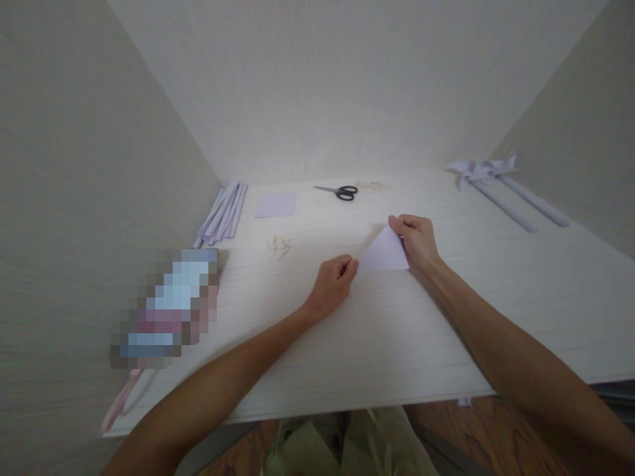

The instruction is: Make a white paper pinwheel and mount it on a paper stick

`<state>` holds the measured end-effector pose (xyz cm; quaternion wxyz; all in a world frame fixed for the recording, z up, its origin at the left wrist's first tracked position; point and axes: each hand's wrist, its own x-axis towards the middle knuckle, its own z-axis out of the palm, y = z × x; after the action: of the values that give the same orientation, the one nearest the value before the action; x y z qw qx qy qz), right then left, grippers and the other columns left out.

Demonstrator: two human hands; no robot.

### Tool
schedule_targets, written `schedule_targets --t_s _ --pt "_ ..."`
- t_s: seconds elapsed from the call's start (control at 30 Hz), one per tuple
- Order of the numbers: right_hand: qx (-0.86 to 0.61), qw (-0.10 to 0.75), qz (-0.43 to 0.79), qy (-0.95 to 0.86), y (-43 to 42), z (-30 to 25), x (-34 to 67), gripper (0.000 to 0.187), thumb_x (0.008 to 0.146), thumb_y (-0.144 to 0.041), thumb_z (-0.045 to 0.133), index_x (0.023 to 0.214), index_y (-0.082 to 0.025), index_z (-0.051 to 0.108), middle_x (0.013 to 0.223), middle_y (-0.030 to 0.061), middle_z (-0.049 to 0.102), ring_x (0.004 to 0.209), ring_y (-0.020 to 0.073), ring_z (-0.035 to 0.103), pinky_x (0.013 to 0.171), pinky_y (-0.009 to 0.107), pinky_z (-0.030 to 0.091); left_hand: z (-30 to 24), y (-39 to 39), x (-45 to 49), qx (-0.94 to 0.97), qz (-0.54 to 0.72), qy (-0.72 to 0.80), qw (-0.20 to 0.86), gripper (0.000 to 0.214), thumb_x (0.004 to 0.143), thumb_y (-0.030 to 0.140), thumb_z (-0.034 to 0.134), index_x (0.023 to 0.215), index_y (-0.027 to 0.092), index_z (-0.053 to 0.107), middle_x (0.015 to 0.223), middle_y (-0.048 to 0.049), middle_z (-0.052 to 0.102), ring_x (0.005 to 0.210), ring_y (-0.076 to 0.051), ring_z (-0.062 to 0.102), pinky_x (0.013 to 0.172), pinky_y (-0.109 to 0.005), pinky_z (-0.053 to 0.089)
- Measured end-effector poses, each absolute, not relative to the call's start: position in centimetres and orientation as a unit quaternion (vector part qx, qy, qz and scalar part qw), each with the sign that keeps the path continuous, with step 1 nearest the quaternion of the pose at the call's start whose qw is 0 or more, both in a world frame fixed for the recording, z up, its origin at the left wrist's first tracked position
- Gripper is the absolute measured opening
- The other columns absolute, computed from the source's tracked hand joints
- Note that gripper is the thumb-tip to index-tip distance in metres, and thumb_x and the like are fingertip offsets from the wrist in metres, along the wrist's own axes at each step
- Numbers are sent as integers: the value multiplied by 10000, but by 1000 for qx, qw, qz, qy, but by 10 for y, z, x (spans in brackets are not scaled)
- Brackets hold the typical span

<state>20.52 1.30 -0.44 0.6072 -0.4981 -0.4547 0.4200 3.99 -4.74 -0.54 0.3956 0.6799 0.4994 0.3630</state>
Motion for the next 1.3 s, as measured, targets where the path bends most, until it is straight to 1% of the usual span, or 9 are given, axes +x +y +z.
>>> schedule_targets --t_s 0.2,0.37,0.47,0.57,0.67,0.77,0.87,1.1,1.3 --pt "-530 640 390 -397 17 -1 222 377 593 -335 647 394 -184 365 379 -71 272 359 46 232 353 213 139 -6 -51 35 639 405 504 416 347 785 302 365 467 183 294 361 75 287 349 -51 280 400 -207 230" --pt "-510 570 465 -445 2 0 203 377 601 -373 644 419 -188 371 380 -73 300 338 46 256 341 217 164 -10 -46 35 572 461 495 464 311 799 308 324 524 174 384 383 64 364 346 -54 314 380 -193 247" --pt "-495 548 478 -475 -6 -1 189 374 610 -372 641 417 -184 380 373 -75 305 333 42 254 336 215 156 -11 -43 38 597 436 482 470 339 800 391 321 552 171 393 434 61 351 379 -54 319 384 -194 242" --pt "-483 559 484 -470 -9 0 184 372 614 -373 640 413 -181 392 364 -74 327 324 41 272 327 209 166 -12 -43 38 645 383 478 458 336 774 413 376 540 173 360 460 61 328 404 -57 338 396 -195 253" --pt "-485 546 533 -428 -10 2 185 353 578 -372 665 410 -175 426 360 -62 395 318 51 338 324 205 227 -12 -44 37 659 356 481 456 315 780 399 369 556 178 364 452 67 336 386 -62 354 406 -200 280" --pt "-492 463 609 -415 -13 3 183 264 511 -326 714 457 -151 524 430 -9 533 371 88 459 359 220 333 -10 -45 36 663 363 490 435 320 789 397 357 555 179 361 443 71 324 378 -63 353 416 -204 286" --pt "-504 415 627 -424 -17 2 178 209 479 -260 739 505 -137 571 489 20 592 424 112 517 393 229 384 -9 -46 36 672 357 494 420 309 796 393 349 574 180 380 436 69 335 391 -72 366 432 -209 287" --pt "-492 464 641 -363 -14 5 181 112 485 -160 708 488 -118 604 452 11 580 394 93 504 400 221 401 -7 -48 36 721 334 488 362 307 802 351 348 548 178 357 457 53 345 467 -82 346 464 -218 249" --pt "-490 482 630 -361 -5 2 186 151 552 -175 690 455 -111 594 443 31 573 395 92 500 391 215 400 -5 -47 37 720 335 491 358 307 797 335 351 534 176 348 485 47 341 500 -85 332 476 -220 237"
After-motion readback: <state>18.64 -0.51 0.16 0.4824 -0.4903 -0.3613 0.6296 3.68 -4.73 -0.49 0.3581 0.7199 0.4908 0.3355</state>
